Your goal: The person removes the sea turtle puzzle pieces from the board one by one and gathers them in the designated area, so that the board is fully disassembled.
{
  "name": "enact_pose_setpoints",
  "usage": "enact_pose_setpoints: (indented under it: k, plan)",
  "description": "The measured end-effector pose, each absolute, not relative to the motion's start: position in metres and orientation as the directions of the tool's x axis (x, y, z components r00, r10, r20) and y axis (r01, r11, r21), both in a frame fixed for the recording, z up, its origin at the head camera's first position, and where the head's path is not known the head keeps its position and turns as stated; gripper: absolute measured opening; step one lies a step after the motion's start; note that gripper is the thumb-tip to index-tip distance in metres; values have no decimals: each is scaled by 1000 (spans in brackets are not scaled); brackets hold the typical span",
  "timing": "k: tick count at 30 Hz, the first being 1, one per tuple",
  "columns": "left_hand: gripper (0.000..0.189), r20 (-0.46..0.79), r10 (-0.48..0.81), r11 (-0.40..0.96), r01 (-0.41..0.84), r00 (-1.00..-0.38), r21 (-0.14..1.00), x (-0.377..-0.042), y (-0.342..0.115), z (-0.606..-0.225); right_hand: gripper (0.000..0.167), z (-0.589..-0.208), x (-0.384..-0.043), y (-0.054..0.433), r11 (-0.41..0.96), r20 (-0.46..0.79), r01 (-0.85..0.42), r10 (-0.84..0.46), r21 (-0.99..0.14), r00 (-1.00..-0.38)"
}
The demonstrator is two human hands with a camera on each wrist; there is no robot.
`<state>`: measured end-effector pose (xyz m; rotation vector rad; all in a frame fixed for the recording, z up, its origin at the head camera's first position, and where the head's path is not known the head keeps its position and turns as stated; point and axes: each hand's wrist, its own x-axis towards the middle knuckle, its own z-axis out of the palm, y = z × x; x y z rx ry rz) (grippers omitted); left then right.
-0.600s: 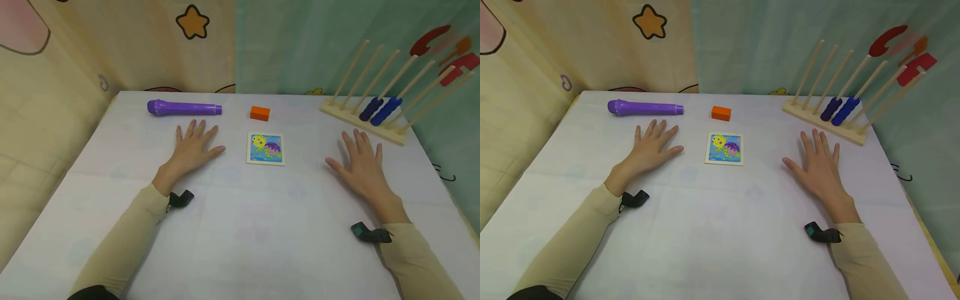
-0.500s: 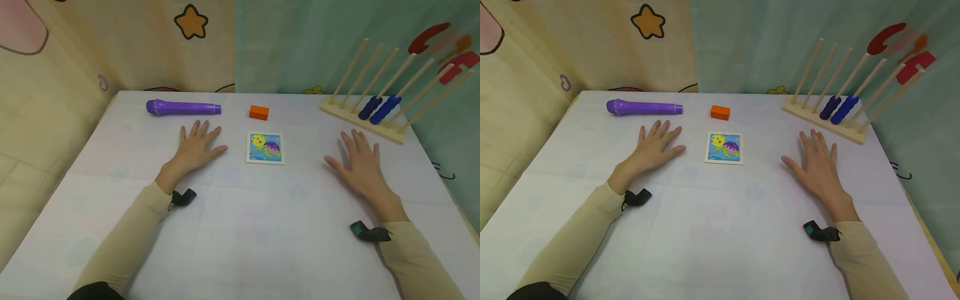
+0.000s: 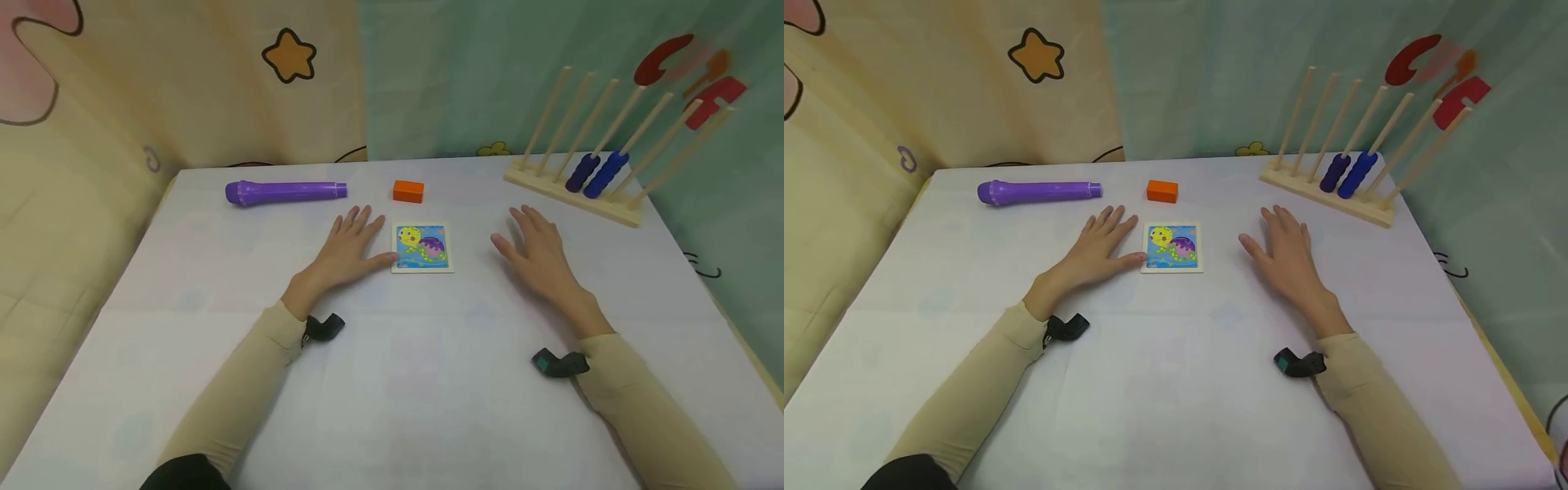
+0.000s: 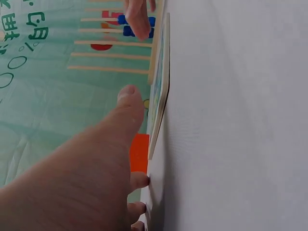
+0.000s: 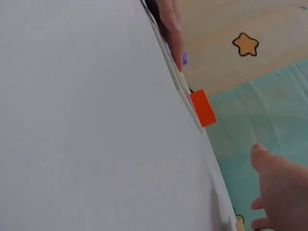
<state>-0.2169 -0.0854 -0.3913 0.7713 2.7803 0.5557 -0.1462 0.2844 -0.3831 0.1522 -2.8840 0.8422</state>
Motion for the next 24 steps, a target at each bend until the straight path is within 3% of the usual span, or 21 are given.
enact_pose_setpoints:
  k: [7, 16, 24]
  plan:
    - [117, -62, 573, 761, 502, -817, 410, -222, -83, -404, 64, -389, -173, 237, 766, 215, -146, -10, -626, -976]
    - [118, -21, 611, 734, 557, -791, 388, -227, -76, -400, 57, -389, -192, 184, 756, 179, -134, -22, -640, -984]
    - [118, 19, 609, 734, 573, -793, 365, -226, -79, -405, 38, -393, -211, 138, 738, 284, -226, -49, -636, -958]
